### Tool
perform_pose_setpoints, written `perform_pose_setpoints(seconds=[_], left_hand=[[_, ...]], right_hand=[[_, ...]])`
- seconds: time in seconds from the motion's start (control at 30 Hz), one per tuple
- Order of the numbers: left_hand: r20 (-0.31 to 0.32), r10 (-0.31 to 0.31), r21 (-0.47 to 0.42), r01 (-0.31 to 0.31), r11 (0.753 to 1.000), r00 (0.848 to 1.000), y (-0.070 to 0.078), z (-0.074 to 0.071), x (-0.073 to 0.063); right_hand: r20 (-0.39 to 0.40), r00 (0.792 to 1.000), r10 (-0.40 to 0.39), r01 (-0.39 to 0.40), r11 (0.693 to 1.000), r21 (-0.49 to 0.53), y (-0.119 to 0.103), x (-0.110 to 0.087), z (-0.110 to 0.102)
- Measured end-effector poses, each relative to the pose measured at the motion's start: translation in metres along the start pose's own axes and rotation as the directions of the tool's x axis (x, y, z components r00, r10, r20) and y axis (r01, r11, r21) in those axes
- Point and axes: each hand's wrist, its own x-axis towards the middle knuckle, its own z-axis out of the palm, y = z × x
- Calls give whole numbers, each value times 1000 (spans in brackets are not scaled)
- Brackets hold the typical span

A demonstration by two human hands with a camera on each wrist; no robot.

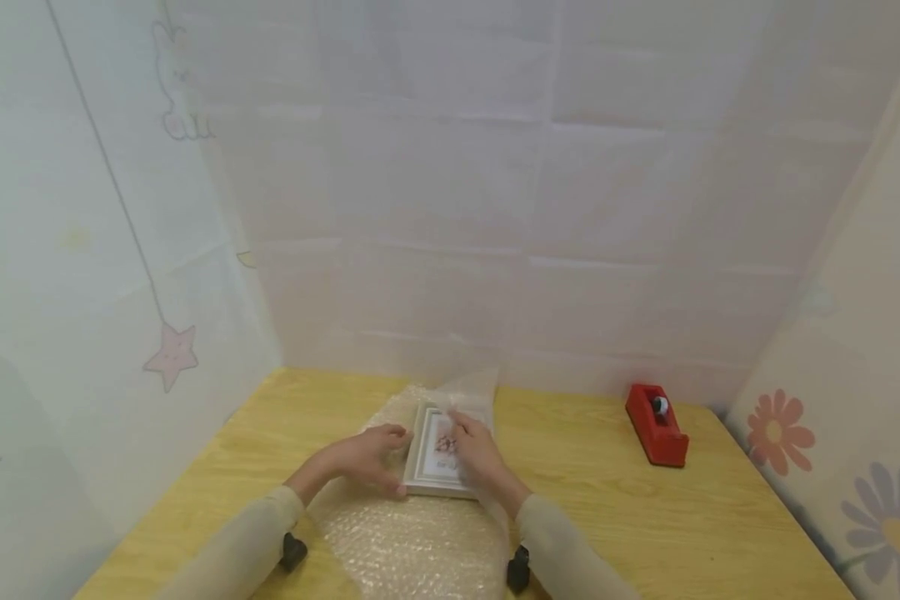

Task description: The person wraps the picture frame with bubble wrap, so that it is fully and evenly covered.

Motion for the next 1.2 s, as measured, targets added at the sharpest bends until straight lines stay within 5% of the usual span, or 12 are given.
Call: perform_pose_setpoints(seconds=[0.73, 1.03, 1.17, 1.2], left_hand=[[45, -14, 38, 13, 999, 999, 4, -4, 0], [38, -40, 20, 39, 999, 998, 2, -2, 1], [44, -51, 20, 50, 999, 998, 3, -3, 2], [48, -57, 17, 56, 998, 997, 3, -3, 2]], right_hand=[[51, 999, 8, 6, 963, -269, 1, 10, 33], [126, 992, 31, 28, 897, -441, -9, 6, 40], [209, 976, 60, 80, 794, -602, -13, 11, 40], [230, 970, 75, 82, 791, -606, -15, 13, 38]])
